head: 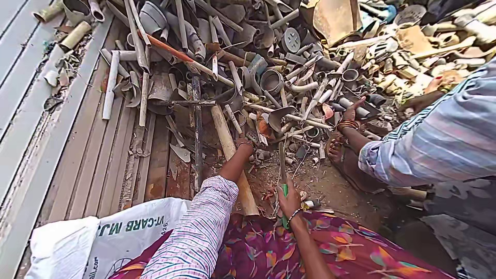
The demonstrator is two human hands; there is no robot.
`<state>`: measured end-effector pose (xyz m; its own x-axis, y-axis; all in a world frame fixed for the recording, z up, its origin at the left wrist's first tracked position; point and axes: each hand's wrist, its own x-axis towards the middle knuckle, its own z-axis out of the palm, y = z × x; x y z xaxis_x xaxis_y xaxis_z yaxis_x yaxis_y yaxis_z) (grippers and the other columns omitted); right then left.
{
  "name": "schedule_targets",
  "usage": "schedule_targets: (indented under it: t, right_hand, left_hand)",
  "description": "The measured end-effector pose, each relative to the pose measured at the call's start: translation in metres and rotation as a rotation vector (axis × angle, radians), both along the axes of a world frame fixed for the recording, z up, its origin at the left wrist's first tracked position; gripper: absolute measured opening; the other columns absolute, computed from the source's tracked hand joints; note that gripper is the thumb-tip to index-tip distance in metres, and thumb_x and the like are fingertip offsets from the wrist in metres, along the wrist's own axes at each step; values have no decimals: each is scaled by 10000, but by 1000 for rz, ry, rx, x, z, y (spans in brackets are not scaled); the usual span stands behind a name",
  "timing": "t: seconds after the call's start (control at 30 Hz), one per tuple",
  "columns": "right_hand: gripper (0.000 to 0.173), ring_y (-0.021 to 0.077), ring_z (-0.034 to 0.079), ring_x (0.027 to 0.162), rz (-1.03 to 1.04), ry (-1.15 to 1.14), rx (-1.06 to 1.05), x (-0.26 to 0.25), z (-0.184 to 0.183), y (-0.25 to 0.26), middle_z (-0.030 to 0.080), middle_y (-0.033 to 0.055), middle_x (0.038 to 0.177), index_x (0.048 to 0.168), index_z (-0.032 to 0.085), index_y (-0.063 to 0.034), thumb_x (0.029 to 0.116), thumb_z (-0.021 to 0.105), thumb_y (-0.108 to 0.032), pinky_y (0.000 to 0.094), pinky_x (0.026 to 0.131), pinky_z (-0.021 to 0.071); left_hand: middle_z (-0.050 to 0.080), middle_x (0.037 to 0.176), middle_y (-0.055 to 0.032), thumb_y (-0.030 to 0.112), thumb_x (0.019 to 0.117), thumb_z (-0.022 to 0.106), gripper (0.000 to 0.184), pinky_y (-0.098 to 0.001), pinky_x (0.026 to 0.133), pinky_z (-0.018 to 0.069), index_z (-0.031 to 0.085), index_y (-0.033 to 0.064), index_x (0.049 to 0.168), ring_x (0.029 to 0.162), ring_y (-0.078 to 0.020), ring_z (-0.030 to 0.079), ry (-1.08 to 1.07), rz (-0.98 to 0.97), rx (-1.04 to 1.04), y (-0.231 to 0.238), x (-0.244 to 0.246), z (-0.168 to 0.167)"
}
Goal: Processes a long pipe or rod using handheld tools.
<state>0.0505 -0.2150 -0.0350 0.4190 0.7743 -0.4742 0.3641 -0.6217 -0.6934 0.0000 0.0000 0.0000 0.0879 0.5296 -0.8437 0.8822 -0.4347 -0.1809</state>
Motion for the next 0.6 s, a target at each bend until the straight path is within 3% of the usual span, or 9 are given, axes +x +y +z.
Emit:
schedule_targets:
  t: [0.07, 0.13, 0.2, 0.33, 0.5, 0.57, 0.6]
  right_hand:
    - [625, 472, 658, 1118, -7, -1, 0, 0, 1, 0, 637, 336, 1271, 1573, 301, 67, 1028, 562, -93, 562, 1022, 474]
    - [632, 460, 662, 1114, -11, 4, 9, -2, 6, 1, 635, 330, 1279, 1582, 284, 57, 1030, 551, -93, 555, 1018, 478]
    - [631, 454, 666, 1103, -21, 3, 43, -5, 14, -1, 637, 327, 1274, 1585, 283, 49, 1027, 546, -84, 559, 1006, 483]
    - [621, 467, 677, 1076, -51, -43, 205, -14, 35, -10, 635, 335, 1280, 1580, 279, 68, 1025, 530, -52, 570, 979, 500]
    - [533, 484, 717, 982, -103, -324, 787, -42, 43, -31, 638, 379, 1252, 1436, 432, 202, 950, 507, -5, 548, 829, 576]
    - [507, 475, 723, 974, -63, -382, 855, -51, 46, -38, 639, 374, 1254, 1404, 474, 203, 941, 516, 0, 534, 800, 589]
    - [513, 482, 722, 980, -4, -375, 768, -55, 52, -44, 639, 368, 1262, 1418, 483, 175, 930, 524, 23, 554, 802, 586]
  left_hand:
    - [493, 1479, -300, 91, 1007, 592, 438, -632, 1084, 414, 531, -69, 1410, 1385, -467, 469, -211, 124, 132, 20, -16, -40]
    - [570, 1389, -301, 153, 1040, 561, 396, -640, 1062, 433, 555, -47, 1382, 1323, -464, 536, -385, 205, 182, 33, -29, -45]
    - [591, 1333, -309, 73, 996, 613, 408, -613, 1061, 438, 522, -60, 1371, 1271, -456, 568, -555, 312, 102, 33, -42, -21]
    - [579, 1323, -295, -128, 900, 670, 633, -471, 1014, 502, 363, -70, 1450, 1176, -348, 624, -972, 469, -38, 1, -76, 30]
    - [632, 1266, -253, -111, 862, 728, 542, -459, 1007, 512, 511, -64, 1356, 1142, -316, 645, -1047, 396, 106, -42, -104, 86]
    - [635, 1250, -267, -60, 871, 748, 501, -495, 1029, 490, 543, -75, 1328, 1154, -353, 635, -1066, 309, 164, -54, -114, 96]
    - [625, 1269, -278, -28, 895, 739, 488, -515, 1046, 479, 541, -74, 1338, 1177, -374, 625, -1067, 292, 171, -60, -119, 100]
